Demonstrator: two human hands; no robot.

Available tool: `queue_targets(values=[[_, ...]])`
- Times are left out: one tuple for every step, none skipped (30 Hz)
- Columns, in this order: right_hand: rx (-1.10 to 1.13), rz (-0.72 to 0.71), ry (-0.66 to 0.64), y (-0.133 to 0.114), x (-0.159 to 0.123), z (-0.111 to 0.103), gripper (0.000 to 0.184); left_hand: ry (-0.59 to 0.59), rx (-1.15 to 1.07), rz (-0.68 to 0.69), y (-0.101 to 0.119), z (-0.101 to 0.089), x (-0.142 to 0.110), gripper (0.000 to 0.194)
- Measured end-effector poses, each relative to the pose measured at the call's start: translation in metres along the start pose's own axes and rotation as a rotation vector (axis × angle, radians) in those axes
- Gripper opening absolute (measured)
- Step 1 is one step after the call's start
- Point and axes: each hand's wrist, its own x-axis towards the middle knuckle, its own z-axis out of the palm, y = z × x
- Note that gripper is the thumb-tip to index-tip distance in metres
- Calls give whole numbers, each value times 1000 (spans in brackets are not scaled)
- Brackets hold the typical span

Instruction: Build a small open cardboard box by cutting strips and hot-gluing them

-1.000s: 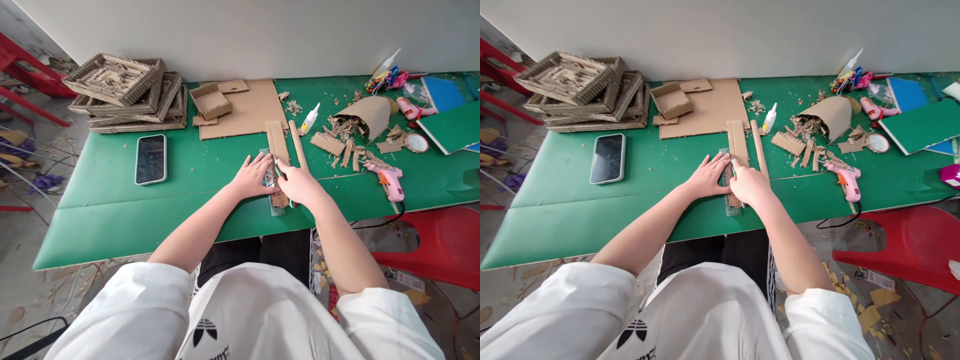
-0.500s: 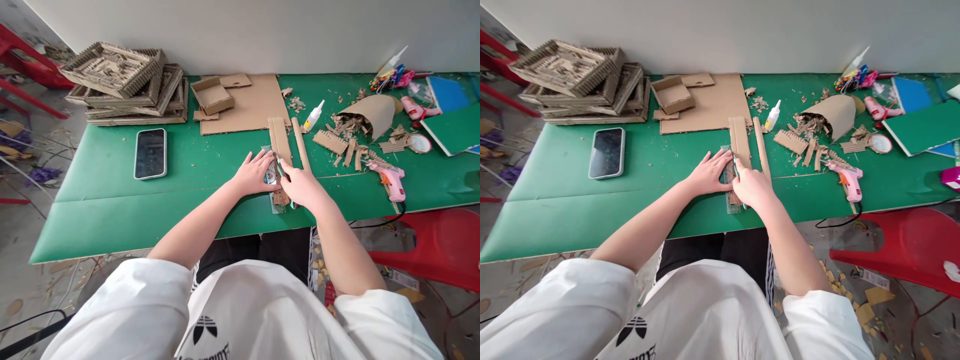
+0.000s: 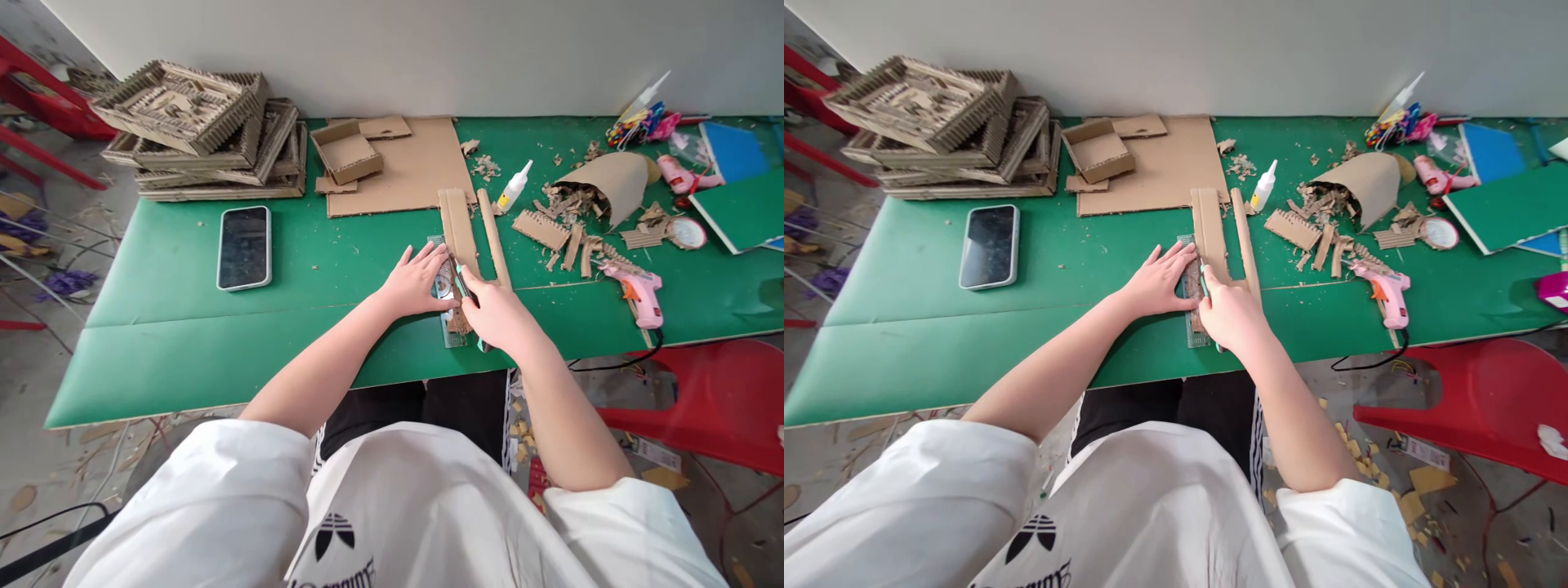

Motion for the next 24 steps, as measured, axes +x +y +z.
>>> queue_targets(values=[[11,7,-7,1,-2,1,59,1,0,0,0,0,0,88],[32,15,-16,3,-5,2,59,2,-1,-1,-1,0,0,89],[61,20,-22,5,-7,4,59,2,-1,0,-1,0,0,89],[96,23,-18,7,-8,6,58,2,-3,-1,-1,0,0,90],[134,26,-6,10,-9,8,57,0,-5,-2,-2,0,0,90],[173,29,13,13,-9,11,57,-3,-8,-2,-2,0,0,91],[211,34,36,16,-9,13,56,-5,-9,-4,-2,0,0,91],[244,38,59,19,-9,15,57,-8,-10,-4,-1,0,0,92],[270,42,82,21,-8,17,57,-8,-11,-5,-1,0,0,92],[285,44,102,22,-6,17,58,-7,-11,-4,-1,0,1,92],[287,43,119,22,-5,18,58,-5,-12,-3,0,0,1,91],[281,36,132,22,-3,17,59,-3,-13,-2,0,1,1,91],[270,27,139,21,-1,17,59,-1,-16,-2,0,1,1,90],[256,19,140,20,1,16,58,1,-18,-1,0,1,1,90],[243,13,136,19,3,16,58,4,-21,0,0,1,1,90],[231,8,125,17,5,16,58,6,-23,1,0,1,1,89],[221,8,113,16,7,16,59,8,-24,3,-1,1,1,88],[211,10,102,15,9,16,59,8,-24,4,-1,1,1,88],[203,11,95,14,10,16,59,7,-23,5,-1,0,1,87],[197,8,89,14,10,17,59,6,-23,5,-1,0,1,86],[193,4,86,14,11,17,59,4,-24,5,-2,0,1,85],[189,0,84,13,11,17,59,4,-25,5,-2,0,1,85],[185,-4,84,13,11,16,59,6,-27,6,-2,0,1,84],[179,-6,82,13,11,16,59,5,-29,6,-2,0,1,84]])
